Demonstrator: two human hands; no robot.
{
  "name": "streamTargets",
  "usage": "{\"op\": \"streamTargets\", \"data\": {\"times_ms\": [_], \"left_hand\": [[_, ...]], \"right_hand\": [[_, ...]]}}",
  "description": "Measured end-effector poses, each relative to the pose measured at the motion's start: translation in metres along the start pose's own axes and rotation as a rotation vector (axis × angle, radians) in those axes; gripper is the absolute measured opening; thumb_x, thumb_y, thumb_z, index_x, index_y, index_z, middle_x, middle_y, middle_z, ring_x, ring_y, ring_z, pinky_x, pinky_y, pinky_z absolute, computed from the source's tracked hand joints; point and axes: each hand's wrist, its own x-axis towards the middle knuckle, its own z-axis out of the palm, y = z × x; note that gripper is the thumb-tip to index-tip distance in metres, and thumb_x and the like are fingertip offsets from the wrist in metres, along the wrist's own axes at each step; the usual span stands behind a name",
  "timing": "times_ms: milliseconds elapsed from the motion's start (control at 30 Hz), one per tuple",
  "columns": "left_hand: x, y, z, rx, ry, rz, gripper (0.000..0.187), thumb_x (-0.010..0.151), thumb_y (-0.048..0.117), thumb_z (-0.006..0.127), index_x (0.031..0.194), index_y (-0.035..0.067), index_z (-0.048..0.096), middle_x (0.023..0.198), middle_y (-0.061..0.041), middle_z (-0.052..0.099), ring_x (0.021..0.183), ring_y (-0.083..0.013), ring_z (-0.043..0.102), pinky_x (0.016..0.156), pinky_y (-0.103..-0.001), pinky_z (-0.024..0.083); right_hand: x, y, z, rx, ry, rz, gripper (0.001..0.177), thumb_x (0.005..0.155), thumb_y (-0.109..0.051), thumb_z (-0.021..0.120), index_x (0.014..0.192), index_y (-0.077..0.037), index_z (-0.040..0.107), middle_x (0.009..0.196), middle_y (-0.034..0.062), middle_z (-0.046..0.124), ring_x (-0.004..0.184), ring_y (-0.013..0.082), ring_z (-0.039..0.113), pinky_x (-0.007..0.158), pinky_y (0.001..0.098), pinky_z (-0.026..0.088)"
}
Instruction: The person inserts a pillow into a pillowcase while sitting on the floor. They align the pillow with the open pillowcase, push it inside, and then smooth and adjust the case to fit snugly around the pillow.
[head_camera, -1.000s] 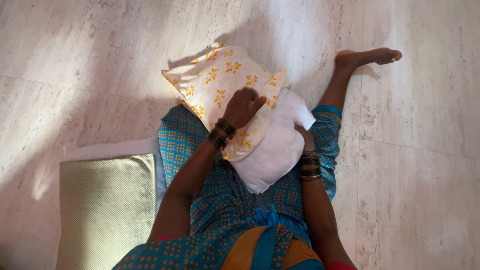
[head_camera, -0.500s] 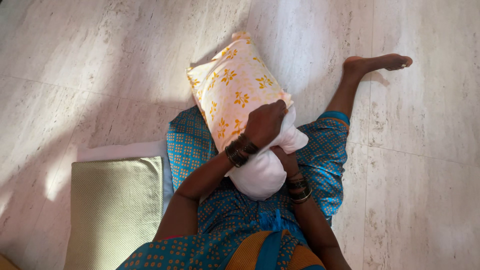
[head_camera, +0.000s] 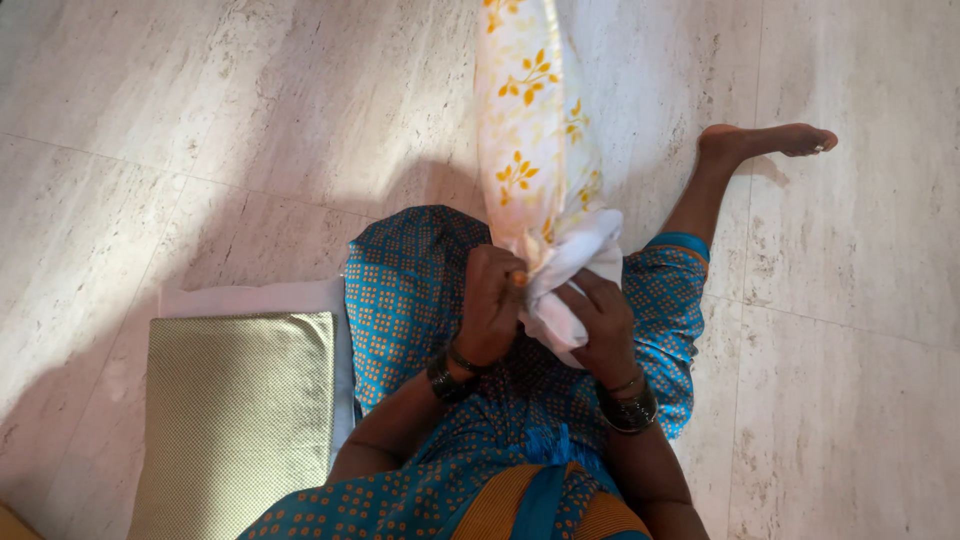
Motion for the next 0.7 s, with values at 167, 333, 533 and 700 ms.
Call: {"op": "streamTargets", "data": {"times_ms": [167, 333, 533, 700], "left_hand": [[-0.021, -0.085, -0.019, 0.269, 0.036, -0.188, 0.025, 0.094, 0.019, 0.071, 0.105, 0.002, 0.056, 0.106, -0.016, 0.055, 0.102, -0.0333, 0.053, 0.092, -0.044, 0.043], [-0.038, -0.155, -0.042, 0.604, 0.059, -0.102, 0.052, 0.078, 0.008, 0.071, 0.127, 0.0, 0.056, 0.121, -0.02, 0.06, 0.114, -0.0401, 0.054, 0.096, -0.05, 0.041], [-0.046, -0.189, -0.059, 0.681, 0.047, -0.28, 0.037, 0.075, 0.002, 0.069, 0.11, 0.012, 0.066, 0.106, -0.011, 0.067, 0.102, -0.0357, 0.06, 0.09, -0.046, 0.05], [-0.053, -0.178, -0.04, 0.486, 0.125, -0.37, 0.022, 0.082, 0.005, 0.07, 0.102, 0.006, 0.062, 0.092, -0.013, 0.068, 0.083, -0.0366, 0.066, 0.068, -0.047, 0.052]], "right_hand": [[0.0, -0.027, 0.049, 0.085, -0.301, 0.003, 0.055, 0.071, -0.016, 0.082, 0.124, -0.013, 0.069, 0.12, 0.0087, 0.068, 0.097, 0.0297, 0.067, 0.083, 0.0422, 0.052], [-0.018, -0.048, 0.097, 0.156, -0.633, -0.051, 0.068, 0.065, -0.012, 0.077, 0.132, -0.015, 0.063, 0.126, 0.0074, 0.064, 0.104, 0.0309, 0.063, 0.088, 0.042, 0.052], [-0.007, -0.015, 0.09, 0.482, -0.656, -0.045, 0.059, 0.086, -0.029, 0.077, 0.137, -0.008, 0.058, 0.137, 0.018, 0.058, 0.124, 0.0377, 0.056, 0.103, 0.0461, 0.047], [0.002, 0.046, 0.156, 0.114, -0.495, -0.018, 0.049, 0.093, -0.028, 0.063, 0.136, -0.005, 0.059, 0.143, 0.019, 0.058, 0.131, 0.0375, 0.056, 0.113, 0.0461, 0.045]]}}
